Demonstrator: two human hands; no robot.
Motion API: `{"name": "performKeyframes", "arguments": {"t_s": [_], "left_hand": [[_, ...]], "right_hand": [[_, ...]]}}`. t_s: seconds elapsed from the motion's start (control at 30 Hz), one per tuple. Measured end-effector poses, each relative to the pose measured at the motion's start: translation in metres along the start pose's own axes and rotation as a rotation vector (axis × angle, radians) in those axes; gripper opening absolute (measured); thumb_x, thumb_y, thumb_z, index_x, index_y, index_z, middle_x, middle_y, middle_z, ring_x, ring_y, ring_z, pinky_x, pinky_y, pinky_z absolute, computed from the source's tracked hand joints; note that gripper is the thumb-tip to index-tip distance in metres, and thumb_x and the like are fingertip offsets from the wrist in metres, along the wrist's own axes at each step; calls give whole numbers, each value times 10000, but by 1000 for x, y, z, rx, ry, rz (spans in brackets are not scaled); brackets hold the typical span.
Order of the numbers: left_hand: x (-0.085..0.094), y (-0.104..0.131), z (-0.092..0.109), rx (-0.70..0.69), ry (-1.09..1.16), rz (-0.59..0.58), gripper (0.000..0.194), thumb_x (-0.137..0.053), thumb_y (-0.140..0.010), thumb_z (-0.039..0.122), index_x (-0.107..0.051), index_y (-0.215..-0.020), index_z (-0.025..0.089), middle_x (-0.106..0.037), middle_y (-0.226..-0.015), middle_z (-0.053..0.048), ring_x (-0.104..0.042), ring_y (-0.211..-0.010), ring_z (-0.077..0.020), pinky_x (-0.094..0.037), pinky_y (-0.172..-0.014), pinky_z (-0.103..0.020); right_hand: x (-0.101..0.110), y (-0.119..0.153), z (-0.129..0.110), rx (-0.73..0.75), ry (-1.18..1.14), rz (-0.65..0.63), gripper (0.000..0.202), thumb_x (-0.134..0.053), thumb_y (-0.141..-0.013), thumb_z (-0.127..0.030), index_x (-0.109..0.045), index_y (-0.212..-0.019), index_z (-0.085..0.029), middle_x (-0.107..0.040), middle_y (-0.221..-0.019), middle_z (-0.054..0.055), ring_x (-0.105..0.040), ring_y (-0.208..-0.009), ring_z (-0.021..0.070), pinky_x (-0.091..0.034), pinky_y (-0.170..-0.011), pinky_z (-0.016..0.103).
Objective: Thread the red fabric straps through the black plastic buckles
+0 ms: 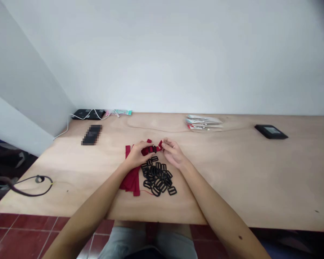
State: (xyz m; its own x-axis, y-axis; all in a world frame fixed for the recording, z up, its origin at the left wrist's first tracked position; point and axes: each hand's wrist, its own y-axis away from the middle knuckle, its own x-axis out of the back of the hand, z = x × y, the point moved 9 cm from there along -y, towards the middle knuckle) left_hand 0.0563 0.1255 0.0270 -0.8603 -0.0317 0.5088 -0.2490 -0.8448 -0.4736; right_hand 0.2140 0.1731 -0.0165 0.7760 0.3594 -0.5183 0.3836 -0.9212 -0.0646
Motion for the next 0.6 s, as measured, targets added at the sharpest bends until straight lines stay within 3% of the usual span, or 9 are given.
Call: {"name": "performKeyframes", "arguments": {"t_s": [0.43,0.6], "left_hand": [[6,-6,-1,-17,-49,-16,305,-799,-941,377,-792,-1217,248,-807,-1110,-89,-708,-1050,-270,-565,-1020,-461],[13,-7,-7,-3,-105,-12,274,-819,-927,342,-796,-1176,230,-783,-1087,-90,-700,-1032,-263,-563,-1008,-449]], "right_hand": [[19,-4,-13,101,-84,155,287,-973,-707,-340,-736,-845,-255,-725,-838,-8,-646,-784,166,-548,-831,323],[33,-5,-17,152,-144,241,315,-1005,-678,-334,-758,-859,-262,-746,-860,-26,-653,-803,138,-557,-832,276]]}}
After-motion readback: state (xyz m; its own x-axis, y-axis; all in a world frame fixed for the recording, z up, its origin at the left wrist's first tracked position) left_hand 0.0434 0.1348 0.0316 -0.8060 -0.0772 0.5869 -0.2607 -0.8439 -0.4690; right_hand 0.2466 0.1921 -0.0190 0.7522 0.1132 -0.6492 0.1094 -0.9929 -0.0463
